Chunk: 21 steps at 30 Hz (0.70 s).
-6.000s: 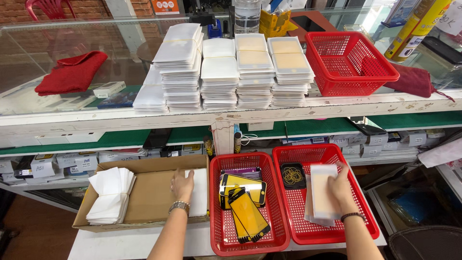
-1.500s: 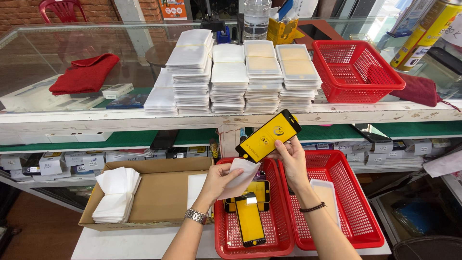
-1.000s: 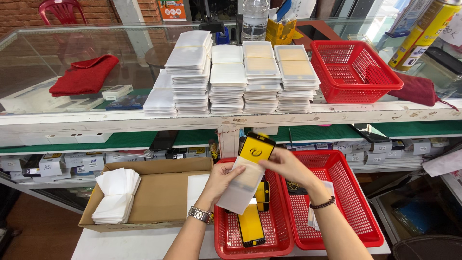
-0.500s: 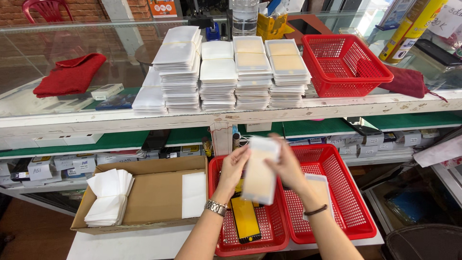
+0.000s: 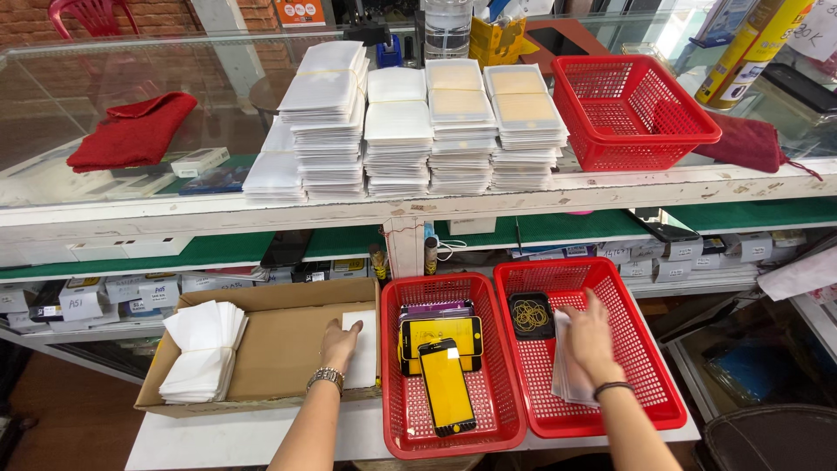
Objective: The person wraps yellow screen protectors one at a time in white paper sleeves, folding the paper around each protector, and places the wrapped protectors into a red basket, adding them to a growing stack of wrapped units on the counter.
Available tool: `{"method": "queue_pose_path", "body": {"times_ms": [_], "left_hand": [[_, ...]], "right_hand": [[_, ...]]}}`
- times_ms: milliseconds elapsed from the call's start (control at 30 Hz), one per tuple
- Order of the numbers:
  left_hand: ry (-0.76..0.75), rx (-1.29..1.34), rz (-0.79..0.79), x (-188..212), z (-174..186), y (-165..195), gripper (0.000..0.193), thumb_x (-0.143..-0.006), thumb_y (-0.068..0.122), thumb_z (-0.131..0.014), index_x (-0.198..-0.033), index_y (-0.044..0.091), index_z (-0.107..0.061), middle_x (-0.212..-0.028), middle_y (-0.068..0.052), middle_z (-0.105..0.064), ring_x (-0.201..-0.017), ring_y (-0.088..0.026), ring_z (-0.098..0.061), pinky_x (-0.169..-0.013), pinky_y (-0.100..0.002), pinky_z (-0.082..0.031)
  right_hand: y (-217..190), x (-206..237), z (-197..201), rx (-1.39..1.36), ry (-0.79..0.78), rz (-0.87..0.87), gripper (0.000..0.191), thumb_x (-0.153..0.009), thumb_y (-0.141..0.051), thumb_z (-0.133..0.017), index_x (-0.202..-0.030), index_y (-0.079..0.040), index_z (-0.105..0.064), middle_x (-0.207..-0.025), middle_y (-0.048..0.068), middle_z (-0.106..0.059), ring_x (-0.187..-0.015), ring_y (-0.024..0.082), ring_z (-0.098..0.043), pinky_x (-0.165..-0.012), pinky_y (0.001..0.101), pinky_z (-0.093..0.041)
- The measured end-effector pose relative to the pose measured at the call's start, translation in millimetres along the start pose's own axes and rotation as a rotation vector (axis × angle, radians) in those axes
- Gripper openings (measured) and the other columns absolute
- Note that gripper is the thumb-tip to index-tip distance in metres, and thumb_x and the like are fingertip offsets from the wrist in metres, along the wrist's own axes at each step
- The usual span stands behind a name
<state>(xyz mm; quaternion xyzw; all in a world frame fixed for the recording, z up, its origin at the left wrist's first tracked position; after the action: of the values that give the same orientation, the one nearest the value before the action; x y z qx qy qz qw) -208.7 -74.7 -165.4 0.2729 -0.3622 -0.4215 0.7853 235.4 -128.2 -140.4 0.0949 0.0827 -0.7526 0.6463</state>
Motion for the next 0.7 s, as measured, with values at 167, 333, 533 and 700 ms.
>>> {"method": "queue_pose_path", "body": {"times_ms": [167, 333, 533, 700], "left_hand": [[0.065, -0.166, 0.111, 9, 11, 12, 0.078, -0.079, 0.044, -0.084, -0.139, 0.003, -0.055, -0.132, -0.026, -0.061, -0.125, -0.04, -0.059, -0.107, -0.047, -0.046], [0.131, -0.148, -0.062, 4, 18, 5, 0.049, -0.075, 0.043, -0.083, -0.104, 0.004, -0.077, -0.1, -0.018, -0.078, -0.101, -0.036, -0.074, -0.096, -0.044, -0.057], [0.293, -0.166, -0.269, -11, 31, -13, 0.027, -0.096, 0.034, -0.07, -0.102, 0.01, -0.082, -0.093, -0.023, -0.074, -0.093, -0.043, -0.069, -0.088, -0.05, -0.054], [0.203, 0.469, -0.264, -12, 47, 9, 0.028, -0.099, 0.025, -0.072, -0.105, -0.001, -0.079, -0.089, -0.019, -0.078, -0.079, -0.039, -0.071, -0.071, -0.043, -0.053]], "right_hand": [[-122, 10, 17, -0.596, -0.35, -0.111, 0.054, -0.093, -0.056, -0.063, -0.084, -0.004, -0.075, -0.079, 0.017, -0.076, -0.069, 0.027, -0.073, -0.073, 0.0388, -0.06], [-187, 42, -3, -0.212, -0.883, 0.008, 0.084, -0.084, -0.076, -0.068, -0.106, 0.005, -0.064, -0.108, 0.022, -0.068, -0.1, 0.032, -0.07, -0.088, 0.0417, -0.06], [-176, 38, -29, -0.336, -0.755, -0.043, 0.065, -0.085, -0.057, -0.076, -0.108, 0.001, -0.064, -0.104, 0.021, -0.071, -0.096, 0.031, -0.074, -0.085, 0.0399, -0.062], [-169, -4, 11, -0.534, -0.46, 0.08, 0.031, -0.089, -0.03, -0.075, -0.101, -0.005, -0.061, -0.093, 0.017, -0.075, -0.086, 0.03, -0.075, -0.077, 0.0389, -0.062]]}}
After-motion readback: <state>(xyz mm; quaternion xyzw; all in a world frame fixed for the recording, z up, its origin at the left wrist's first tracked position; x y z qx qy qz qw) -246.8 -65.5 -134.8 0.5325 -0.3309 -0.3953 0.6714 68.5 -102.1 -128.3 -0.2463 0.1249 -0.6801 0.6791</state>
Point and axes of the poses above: each hand's wrist, its own x-axis away from the middle knuckle, its own z-axis out of the back of the hand, y = z × x, the point moved 2 cm from there along -x, towards the middle knuckle
